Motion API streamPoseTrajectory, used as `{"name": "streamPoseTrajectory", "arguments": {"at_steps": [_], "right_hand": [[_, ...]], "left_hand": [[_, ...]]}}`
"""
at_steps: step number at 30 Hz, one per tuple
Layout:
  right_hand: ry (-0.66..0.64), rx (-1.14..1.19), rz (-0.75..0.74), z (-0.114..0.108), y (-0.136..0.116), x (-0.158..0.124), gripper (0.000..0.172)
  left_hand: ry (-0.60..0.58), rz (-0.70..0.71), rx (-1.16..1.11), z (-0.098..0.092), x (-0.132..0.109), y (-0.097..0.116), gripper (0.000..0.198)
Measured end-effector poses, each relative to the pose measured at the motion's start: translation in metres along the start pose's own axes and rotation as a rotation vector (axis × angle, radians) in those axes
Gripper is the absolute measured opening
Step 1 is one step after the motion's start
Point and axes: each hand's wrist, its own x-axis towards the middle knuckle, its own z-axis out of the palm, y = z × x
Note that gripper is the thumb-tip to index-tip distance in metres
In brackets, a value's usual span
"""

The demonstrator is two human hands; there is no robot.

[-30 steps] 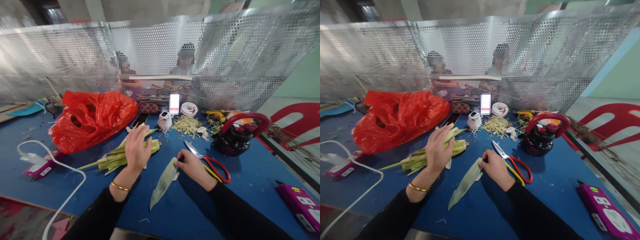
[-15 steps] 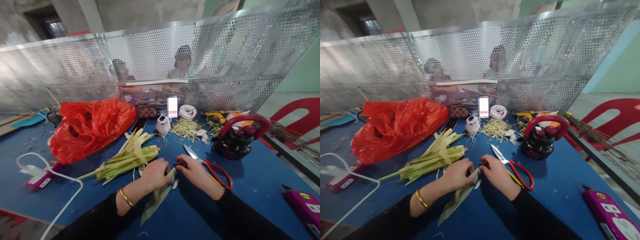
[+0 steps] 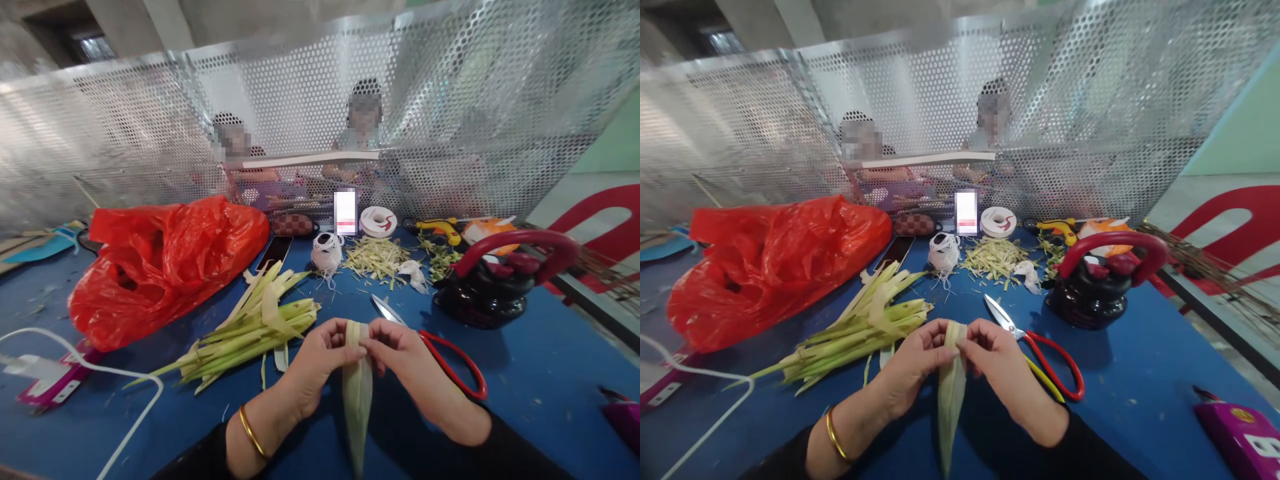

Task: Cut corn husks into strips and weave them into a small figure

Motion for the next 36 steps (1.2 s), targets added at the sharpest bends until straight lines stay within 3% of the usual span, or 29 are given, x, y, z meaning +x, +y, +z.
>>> {"name": "streamPoseTrajectory", "arguments": {"at_steps": [4, 8, 21, 32, 36], "right_hand": [[-0.096, -0.006, 0.075, -0.0005, 0.0003, -0.0010, 0.036], [-0.059, -0.038, 0.059, -0.0006, -0.0004, -0.0006, 0.037], [0.037, -0.103, 0.023, -0.0024, 0.0039, -0.0016, 0.028], [0.061, -0.268, -0.127, -0.0014, 0.0024, -0.0059, 0.023], [0.038, -0.149, -0.074, -0.0009, 0.0012, -0.0064, 0.026]], "left_hand": [[0.067, -0.045, -0.061, -0.0052, 0.0026, -0.0039, 0.033], [0.137, -0.094, -0.018, -0.0059, 0.0027, -0.0051, 0.031], [0.135, -0.041, 0.169, -0.0015, -0.0003, 0.0025, 0.015], [0.126, -0.115, 0.062, -0.0002, -0.0008, -0.0009, 0.016], [0.120, -0.092, 0.048, -0.0021, 0.0001, -0.0005, 0.020]]}}
